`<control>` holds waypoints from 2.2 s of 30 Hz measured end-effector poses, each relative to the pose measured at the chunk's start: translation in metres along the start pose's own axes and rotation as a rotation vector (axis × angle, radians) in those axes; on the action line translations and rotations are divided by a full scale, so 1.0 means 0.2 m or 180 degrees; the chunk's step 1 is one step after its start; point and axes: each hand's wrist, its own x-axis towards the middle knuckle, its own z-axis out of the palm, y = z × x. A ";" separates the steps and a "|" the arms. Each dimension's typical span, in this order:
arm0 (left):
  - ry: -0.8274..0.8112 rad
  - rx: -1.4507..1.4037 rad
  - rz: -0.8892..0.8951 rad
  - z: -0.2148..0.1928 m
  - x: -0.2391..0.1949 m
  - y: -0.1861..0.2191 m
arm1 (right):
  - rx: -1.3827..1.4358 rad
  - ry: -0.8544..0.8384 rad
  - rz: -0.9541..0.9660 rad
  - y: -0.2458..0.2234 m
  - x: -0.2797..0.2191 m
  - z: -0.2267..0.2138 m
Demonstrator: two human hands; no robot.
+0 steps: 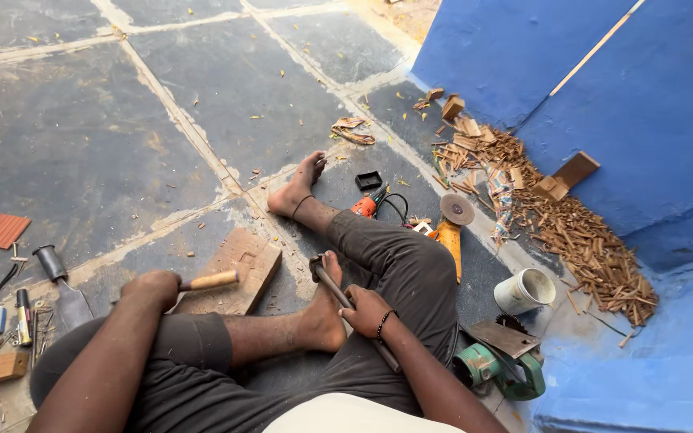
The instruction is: The person sits on the floor and uses a chisel and hammer to carve a rectangular recess into a small piece of wood. They repeatedly position the chisel and strike it with the hammer to remove wood chips.
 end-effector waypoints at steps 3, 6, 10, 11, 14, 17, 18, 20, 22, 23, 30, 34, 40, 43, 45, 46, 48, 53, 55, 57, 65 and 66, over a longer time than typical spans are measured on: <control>-0.0245 -0.0036 -0.0162 0.01 -0.02 -0.02 | 0.0170 0.0074 -0.0079 0.03 0.01 0.02; -0.0331 -0.0027 -0.0139 -0.04 -0.04 -0.04 | 0.0653 -0.0038 0.0166 0.07 0.05 -0.01; -0.0511 0.0054 -0.0170 -0.01 -0.11 -0.05 | 0.0681 -0.0066 0.0392 0.05 0.01 -0.02; -0.0516 0.0066 -0.0183 -0.02 -0.10 -0.05 | 0.0754 -0.0061 0.0373 0.04 0.02 -0.04; -0.0466 0.0074 -0.0081 -0.04 -0.11 -0.04 | 0.0874 -0.0111 0.0410 -0.01 -0.01 -0.05; -0.0335 0.0173 0.0065 -0.05 -0.14 -0.04 | 0.0684 -0.0218 0.0505 -0.06 -0.02 -0.09; -0.0310 0.0120 0.0012 -0.06 -0.15 -0.03 | 0.0615 -0.0241 0.0520 -0.08 -0.02 -0.09; -0.0278 0.0061 -0.0068 -0.06 -0.16 -0.02 | 0.0440 -0.0182 0.0427 -0.10 -0.02 -0.07; -0.0278 0.0057 -0.0112 -0.06 -0.16 0.00 | 0.0187 -0.0043 0.0205 -0.11 -0.03 -0.04; -0.0272 0.0047 -0.0143 -0.06 -0.15 0.00 | 0.0220 -0.0035 0.0236 -0.11 -0.03 -0.03; 0.0105 -0.0543 0.0197 -0.07 -0.10 0.02 | 0.0318 0.0093 0.0179 -0.08 0.03 0.06; 0.0631 -0.1029 0.0386 -0.10 -0.15 0.05 | 0.0459 0.0174 0.0240 0.00 0.14 0.12; 0.1769 -0.1955 0.1028 -0.13 -0.18 0.12 | 0.2053 -0.0169 0.0622 -0.01 0.24 0.12; 0.2041 -0.2460 0.1053 -0.14 -0.18 0.14 | 0.1255 0.1209 -0.0533 -0.18 0.10 0.07; 0.2239 -0.2666 0.1139 -0.14 -0.16 0.14 | 0.0845 0.2170 -0.1581 -0.28 0.02 0.06; 0.2417 -0.2699 0.1255 -0.13 -0.16 0.15 | 0.1429 0.1921 -0.1369 -0.31 0.02 0.06; 0.2378 -0.2830 0.1393 -0.18 -0.12 0.16 | 0.2548 0.1346 -0.0881 -0.30 0.03 0.10; 0.0727 -0.3377 0.1324 -0.18 -0.15 0.25 | 0.3449 -0.0448 0.0188 -0.16 0.11 0.32; 0.0774 -0.3297 0.1712 -0.18 -0.15 0.28 | 0.3693 -0.0717 0.0478 -0.13 0.11 0.36; 0.0653 -0.3147 0.1787 -0.17 -0.16 0.29 | 0.3999 -0.1009 0.0781 -0.10 0.11 0.33; 0.0491 -0.2628 0.1225 -0.19 -0.16 0.28 | 0.3648 -0.1420 0.0760 -0.17 0.07 0.31; 0.0562 -0.2797 0.1064 -0.21 -0.16 0.27 | 0.3692 -0.1473 0.0771 -0.17 0.07 0.31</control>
